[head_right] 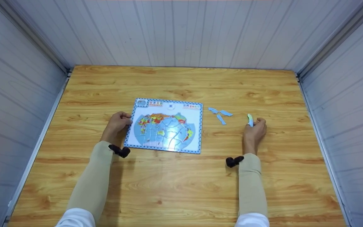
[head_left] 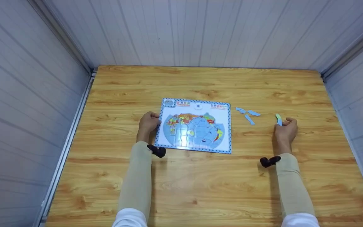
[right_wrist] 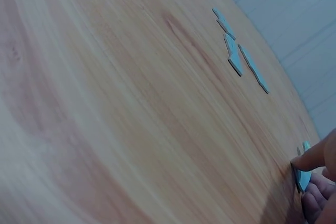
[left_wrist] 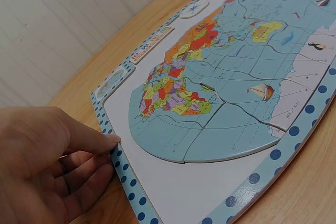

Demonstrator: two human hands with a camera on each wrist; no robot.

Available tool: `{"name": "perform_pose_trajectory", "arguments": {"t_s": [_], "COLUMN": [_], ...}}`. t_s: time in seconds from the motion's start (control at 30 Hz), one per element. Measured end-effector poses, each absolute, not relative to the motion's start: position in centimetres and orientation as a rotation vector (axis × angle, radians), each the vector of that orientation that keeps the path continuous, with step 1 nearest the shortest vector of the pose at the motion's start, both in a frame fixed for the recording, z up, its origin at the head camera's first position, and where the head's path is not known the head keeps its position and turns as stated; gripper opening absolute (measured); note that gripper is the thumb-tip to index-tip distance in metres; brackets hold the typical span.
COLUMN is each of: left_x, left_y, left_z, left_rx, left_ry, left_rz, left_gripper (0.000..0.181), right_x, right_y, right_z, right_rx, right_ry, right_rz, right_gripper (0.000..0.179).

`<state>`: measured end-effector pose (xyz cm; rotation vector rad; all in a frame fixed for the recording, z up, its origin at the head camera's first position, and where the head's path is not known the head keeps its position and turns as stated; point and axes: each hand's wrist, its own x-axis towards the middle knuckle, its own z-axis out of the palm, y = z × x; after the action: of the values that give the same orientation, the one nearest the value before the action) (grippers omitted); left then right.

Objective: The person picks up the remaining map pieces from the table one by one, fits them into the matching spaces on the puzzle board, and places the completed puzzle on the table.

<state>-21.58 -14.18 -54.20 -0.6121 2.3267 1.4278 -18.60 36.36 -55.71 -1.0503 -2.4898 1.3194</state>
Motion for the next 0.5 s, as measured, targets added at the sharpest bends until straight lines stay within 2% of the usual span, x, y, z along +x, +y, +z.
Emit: {"name": "perform_pose_trajectory", "arguments": {"t_s": [0.33,0.5], "left_x": [-21.66,-21.65], "left_y": [-14.09,-14.13], "left_z": [-54.11,-54.16], "left_rx": [-0.629,-0.624], "left_ry": [2.301,2.3], "left_rz": [1.42,1.418], "left_gripper": [0.026,0.026], "right_x": [-18.44,-18.28], "right_y": [36.64,36.79], "right_z": [-55.51,-55.29], "right_rx": [-1.06,-1.088], "right_ry": [-2.465,-2.418], "right_rz": [1.316,1.378], "right_gripper": [0.034,0.031]}}
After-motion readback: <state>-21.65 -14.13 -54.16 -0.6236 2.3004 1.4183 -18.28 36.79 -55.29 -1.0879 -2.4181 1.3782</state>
